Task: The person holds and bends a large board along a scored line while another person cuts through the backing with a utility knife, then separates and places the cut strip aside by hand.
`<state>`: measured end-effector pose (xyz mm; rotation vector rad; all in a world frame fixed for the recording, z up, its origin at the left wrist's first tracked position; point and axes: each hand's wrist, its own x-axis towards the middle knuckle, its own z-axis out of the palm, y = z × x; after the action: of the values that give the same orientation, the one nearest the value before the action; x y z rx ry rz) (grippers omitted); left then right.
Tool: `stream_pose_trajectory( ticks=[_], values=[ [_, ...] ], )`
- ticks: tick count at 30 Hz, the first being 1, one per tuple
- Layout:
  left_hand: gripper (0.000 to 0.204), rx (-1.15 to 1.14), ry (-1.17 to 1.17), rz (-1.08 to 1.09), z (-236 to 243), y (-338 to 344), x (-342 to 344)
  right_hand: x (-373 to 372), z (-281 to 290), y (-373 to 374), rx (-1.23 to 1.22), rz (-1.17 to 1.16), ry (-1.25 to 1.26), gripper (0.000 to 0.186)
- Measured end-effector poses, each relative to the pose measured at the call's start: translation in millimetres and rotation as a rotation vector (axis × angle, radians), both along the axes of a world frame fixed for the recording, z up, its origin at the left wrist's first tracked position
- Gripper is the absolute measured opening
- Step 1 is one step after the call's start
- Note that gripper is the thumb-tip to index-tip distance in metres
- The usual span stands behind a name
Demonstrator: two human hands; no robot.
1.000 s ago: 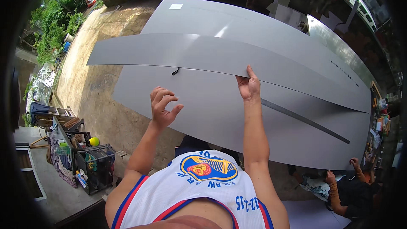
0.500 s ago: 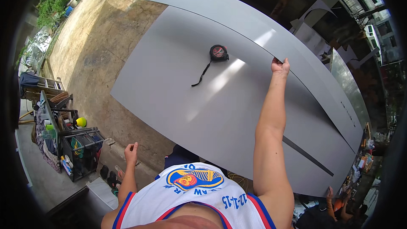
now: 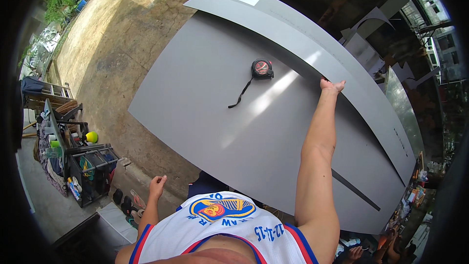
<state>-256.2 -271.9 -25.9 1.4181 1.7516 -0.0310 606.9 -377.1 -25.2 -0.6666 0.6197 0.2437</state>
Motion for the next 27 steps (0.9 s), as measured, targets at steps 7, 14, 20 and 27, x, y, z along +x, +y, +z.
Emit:
stream_pose_trajectory(
  ticks=[7,14,20,27],
  values=[
    [0.039,-0.034,-0.140,-0.047,-34.9,25.9,-4.5,-60.4,81.0,9.4,-0.002,-0.063,-0.038,0.092],
    [0.046,-0.151,-0.054,-0.106,-51.7,16.3,-14.3,-259.4,145.6,-14.0,-0.815,0.339,-0.593,0.067],
    [0.046,-0.611,-0.067,-0.406,-76.9,25.4,1.6,-424.2,162.9,-70.5,-0.641,1.065,-0.547,0.030],
    [0.039,-0.676,-0.284,-0.674,43.8,-14.5,129.7,-522.8,210.4,-76.3,-0.669,1.140,-1.166,0.033]
  ],
)
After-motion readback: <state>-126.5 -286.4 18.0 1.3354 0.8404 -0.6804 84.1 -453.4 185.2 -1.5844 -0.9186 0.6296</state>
